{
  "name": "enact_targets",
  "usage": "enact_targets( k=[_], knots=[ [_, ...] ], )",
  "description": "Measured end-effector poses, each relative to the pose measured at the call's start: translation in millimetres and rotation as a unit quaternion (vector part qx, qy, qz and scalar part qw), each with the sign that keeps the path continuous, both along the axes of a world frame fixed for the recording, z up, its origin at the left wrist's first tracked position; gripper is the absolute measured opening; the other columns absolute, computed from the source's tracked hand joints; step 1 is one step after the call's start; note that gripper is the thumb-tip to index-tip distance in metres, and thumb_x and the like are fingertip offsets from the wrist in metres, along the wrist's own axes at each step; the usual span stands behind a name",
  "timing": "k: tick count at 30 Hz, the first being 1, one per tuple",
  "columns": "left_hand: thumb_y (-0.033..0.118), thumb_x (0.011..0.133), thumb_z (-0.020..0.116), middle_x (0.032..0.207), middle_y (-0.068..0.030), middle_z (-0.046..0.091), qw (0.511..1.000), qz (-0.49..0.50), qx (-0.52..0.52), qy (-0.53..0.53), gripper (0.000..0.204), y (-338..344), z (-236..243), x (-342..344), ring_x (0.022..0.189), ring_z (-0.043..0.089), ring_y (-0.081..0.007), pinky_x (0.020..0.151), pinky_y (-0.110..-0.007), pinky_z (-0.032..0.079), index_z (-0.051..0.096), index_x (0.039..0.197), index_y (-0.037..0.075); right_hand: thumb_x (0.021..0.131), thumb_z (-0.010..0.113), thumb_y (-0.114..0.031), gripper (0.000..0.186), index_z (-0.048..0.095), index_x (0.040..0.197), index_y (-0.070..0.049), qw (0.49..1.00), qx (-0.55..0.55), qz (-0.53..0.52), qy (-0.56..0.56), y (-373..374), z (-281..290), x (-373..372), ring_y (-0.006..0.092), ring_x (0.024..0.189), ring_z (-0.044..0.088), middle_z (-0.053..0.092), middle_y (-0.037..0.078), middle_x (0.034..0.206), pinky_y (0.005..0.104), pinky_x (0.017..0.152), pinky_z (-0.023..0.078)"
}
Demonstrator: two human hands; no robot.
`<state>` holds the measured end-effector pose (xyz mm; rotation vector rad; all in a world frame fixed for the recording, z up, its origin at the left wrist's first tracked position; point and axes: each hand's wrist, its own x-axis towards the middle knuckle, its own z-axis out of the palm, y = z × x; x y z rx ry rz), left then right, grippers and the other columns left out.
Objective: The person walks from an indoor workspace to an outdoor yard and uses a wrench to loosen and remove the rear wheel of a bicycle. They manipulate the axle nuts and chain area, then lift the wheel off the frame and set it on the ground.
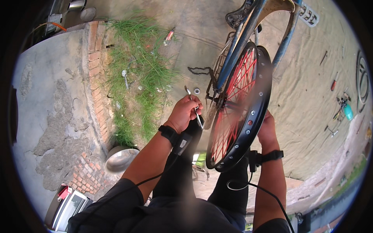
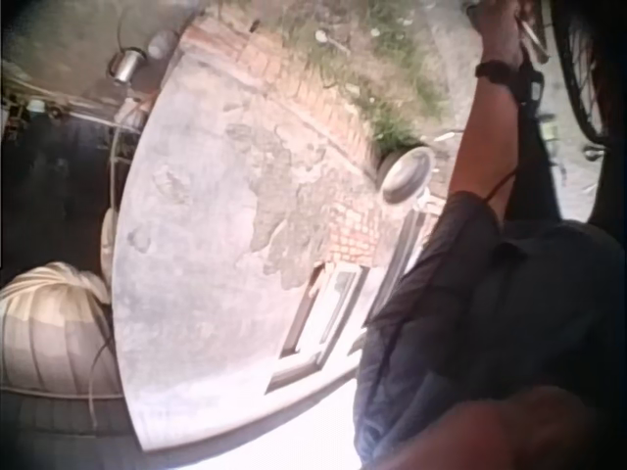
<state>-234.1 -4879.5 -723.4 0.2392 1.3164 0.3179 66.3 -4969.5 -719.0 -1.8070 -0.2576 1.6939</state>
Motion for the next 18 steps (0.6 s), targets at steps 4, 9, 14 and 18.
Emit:
enact_targets(
  k=[4, 9, 14, 18],
  knots=[
    [0.011, 0.091, 0.053, 0.088, -0.0046, 0.063, 0.999, -0.025, -0.019, 0.041, 0.007, -8.6, 5.0, -7.0, 0.069, 0.058, -0.0115, 0.051, -0.022, 0.037, 0.058, 0.096, 0.01, 0.074, 0.079, 0.005, 0.031, 0.068, 0.102, -0.005, 0.999, -0.019, -0.025, 0.024, 3.8, 3.5, -1.2, 0.0115, 0.079, 0.067, 0.071, -0.001, 0.088, 0.0258, 0.071, 0.054],
    [0.011, 0.091, 0.054, 0.088, -0.0049, 0.063, 0.997, -0.015, -0.036, 0.062, 0.007, -28.2, 13.2, -14.3, 0.069, 0.058, -0.012, 0.051, -0.022, 0.037, 0.058, 0.097, 0.01, 0.097, 0.065, -0.018, 0.013, 0.068, 0.095, -0.006, 0.985, -0.092, -0.094, 0.108, 6.5, 10.0, -0.2, 0.0086, 0.064, 0.062, 0.068, 0.0, 0.078, 0.0206, 0.056, 0.048],
    [0.012, 0.092, 0.054, 0.087, -0.0047, 0.064, 0.997, -0.006, -0.046, 0.067, 0.007, -47.2, 25.1, -11.6, 0.069, 0.058, -0.0125, 0.051, -0.022, 0.037, 0.058, 0.097, 0.01, 0.105, 0.054, -0.028, 0.029, 0.067, 0.094, -0.005, 0.985, -0.114, -0.052, 0.123, 7.1, 5.7, 1.7, 0.0103, 0.06, 0.062, 0.068, 0.002, 0.077, 0.0234, 0.05, 0.048],
    [0.011, 0.091, 0.054, 0.087, -0.0048, 0.064, 0.996, -0.008, -0.046, 0.079, 0.007, -63.8, 33.4, -6.8, 0.069, 0.058, -0.0125, 0.051, -0.022, 0.038, 0.058, 0.096, 0.009, 0.104, 0.053, -0.022, 0.025, 0.065, 0.097, -0.002, 0.982, -0.107, -0.039, 0.15, 8.4, 0.2, 7.3, 0.015, 0.066, 0.067, 0.068, 0.007, 0.08, 0.0244, 0.051, 0.05]
  ],
)
